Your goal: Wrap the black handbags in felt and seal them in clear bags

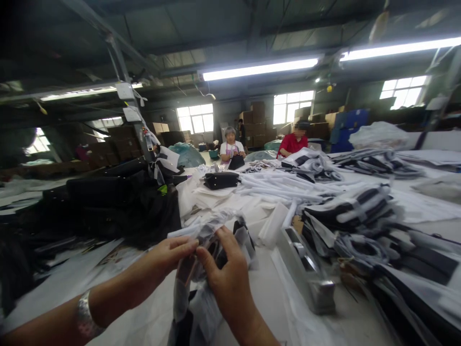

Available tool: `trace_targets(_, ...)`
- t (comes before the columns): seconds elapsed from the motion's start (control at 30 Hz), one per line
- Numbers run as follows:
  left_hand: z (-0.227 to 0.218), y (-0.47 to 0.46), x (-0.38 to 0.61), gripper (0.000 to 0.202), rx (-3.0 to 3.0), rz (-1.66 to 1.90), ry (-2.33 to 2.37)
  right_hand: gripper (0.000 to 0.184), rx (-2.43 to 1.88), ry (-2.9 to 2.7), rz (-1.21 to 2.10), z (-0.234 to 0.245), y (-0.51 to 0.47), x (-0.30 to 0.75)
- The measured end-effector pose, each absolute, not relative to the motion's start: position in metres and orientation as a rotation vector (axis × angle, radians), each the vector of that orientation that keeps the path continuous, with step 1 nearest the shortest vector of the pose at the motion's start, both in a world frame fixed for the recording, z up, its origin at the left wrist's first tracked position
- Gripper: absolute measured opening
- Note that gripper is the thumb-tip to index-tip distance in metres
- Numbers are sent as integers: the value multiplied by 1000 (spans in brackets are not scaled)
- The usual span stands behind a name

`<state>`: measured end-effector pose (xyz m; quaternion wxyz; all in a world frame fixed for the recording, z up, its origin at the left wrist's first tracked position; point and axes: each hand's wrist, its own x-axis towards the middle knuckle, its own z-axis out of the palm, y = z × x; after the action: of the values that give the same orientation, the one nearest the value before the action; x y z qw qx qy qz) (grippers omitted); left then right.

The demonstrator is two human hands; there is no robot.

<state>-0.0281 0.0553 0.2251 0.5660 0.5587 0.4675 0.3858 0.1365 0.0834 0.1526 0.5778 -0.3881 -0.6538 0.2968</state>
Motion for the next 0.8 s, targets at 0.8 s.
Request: trace_targets(0.8,228,53,-75,47,947,1130,1441,18,-1608,-1889,522,3,192,251)
